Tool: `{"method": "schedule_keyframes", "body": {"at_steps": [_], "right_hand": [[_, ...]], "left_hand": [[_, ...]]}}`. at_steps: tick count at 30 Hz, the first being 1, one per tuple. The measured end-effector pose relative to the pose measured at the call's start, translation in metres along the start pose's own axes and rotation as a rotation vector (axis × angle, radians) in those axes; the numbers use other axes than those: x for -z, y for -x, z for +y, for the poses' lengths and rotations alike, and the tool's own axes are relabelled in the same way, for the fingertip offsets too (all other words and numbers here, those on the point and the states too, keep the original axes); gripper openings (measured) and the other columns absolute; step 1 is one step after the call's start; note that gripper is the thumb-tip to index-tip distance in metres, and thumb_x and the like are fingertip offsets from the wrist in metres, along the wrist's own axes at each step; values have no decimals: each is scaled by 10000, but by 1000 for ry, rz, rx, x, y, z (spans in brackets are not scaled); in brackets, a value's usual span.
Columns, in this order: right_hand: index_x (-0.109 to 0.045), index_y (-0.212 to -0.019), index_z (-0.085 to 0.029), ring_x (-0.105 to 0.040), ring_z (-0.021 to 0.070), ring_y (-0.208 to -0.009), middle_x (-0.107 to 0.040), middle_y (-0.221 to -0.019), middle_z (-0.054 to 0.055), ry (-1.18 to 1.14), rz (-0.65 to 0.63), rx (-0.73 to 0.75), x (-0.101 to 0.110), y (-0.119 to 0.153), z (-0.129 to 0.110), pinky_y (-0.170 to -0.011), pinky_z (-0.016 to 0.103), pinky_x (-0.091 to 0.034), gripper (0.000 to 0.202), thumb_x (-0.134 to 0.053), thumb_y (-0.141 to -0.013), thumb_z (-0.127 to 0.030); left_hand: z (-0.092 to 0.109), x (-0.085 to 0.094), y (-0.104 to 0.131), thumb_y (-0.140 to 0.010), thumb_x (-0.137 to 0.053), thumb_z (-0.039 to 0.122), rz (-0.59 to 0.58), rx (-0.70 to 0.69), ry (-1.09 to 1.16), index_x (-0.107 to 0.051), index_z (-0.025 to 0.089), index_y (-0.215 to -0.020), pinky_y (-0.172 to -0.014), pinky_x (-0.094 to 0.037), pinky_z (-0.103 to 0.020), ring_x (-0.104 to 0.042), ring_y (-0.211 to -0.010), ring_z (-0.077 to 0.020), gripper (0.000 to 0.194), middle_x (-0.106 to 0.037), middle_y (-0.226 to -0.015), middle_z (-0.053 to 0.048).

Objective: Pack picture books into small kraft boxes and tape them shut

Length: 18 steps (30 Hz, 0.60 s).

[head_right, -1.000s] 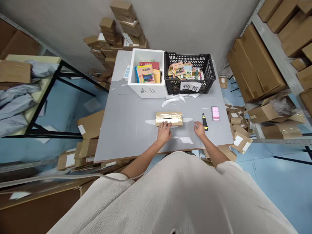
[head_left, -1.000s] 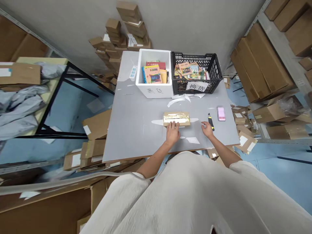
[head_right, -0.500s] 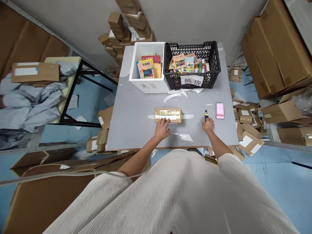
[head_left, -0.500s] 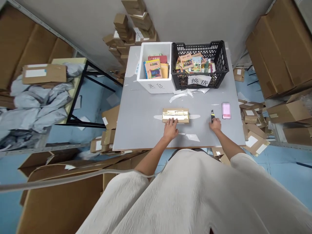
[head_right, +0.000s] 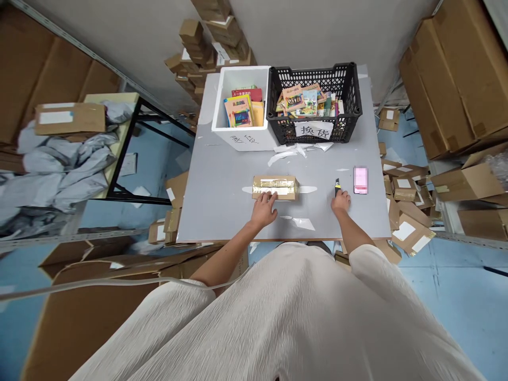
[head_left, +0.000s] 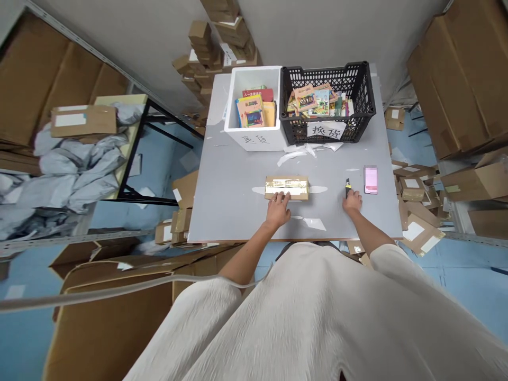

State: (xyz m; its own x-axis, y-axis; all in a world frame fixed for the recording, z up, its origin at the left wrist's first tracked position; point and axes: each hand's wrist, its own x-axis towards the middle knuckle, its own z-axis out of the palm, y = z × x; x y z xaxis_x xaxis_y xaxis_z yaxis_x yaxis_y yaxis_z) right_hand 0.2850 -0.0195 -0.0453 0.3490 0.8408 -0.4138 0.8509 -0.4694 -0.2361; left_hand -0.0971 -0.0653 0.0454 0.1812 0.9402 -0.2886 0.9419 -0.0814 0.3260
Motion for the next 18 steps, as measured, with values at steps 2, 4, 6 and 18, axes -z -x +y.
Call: {"method": "schedule_keyframes", "body": {"at_steps": [2,4,6,18], "right_hand": [[-612,-1365,-188,-541,397,-1380,-563,-1444,233,-21,7,-10,0,-2,1,-1147,543,-476,372,-669,-1002,-243],[-601,-1365,-181,-573,392,-1359,-594,-1422,234,-53,11,-34,2,-3,3,-1146,535,-490,403,-674,-970,-212],[-594,-1351,-177,-620,380,-1309,-637,-1382,229,-95,9,-81,6,-4,4,-1130,514,-513,436,-693,-927,-192],[-599,-1138,-241,-760,217,-856,-706,-863,-3,-747,-16,-107,52,23,-42,-723,279,-584,278,-662,-897,-363]], "left_hand": [[-1,0,0,-912,-676,277,-4,-4,7,-454,229,-1764,-1336,-405,-659,-347,-1705,-488,883,-465,-1796,-204],[-2,0,-1,-915,-672,273,-2,-14,16,-463,230,-1759,-1330,-410,-662,-352,-1702,-493,870,-469,-1794,-205],[-3,1,-1,-917,-665,264,1,-29,22,-473,219,-1752,-1329,-411,-658,-357,-1699,-492,858,-470,-1795,-207],[-12,7,2,-976,-559,195,45,-116,167,-566,198,-1669,-1376,-372,-620,-403,-1702,-407,693,-500,-1796,-169]]}}
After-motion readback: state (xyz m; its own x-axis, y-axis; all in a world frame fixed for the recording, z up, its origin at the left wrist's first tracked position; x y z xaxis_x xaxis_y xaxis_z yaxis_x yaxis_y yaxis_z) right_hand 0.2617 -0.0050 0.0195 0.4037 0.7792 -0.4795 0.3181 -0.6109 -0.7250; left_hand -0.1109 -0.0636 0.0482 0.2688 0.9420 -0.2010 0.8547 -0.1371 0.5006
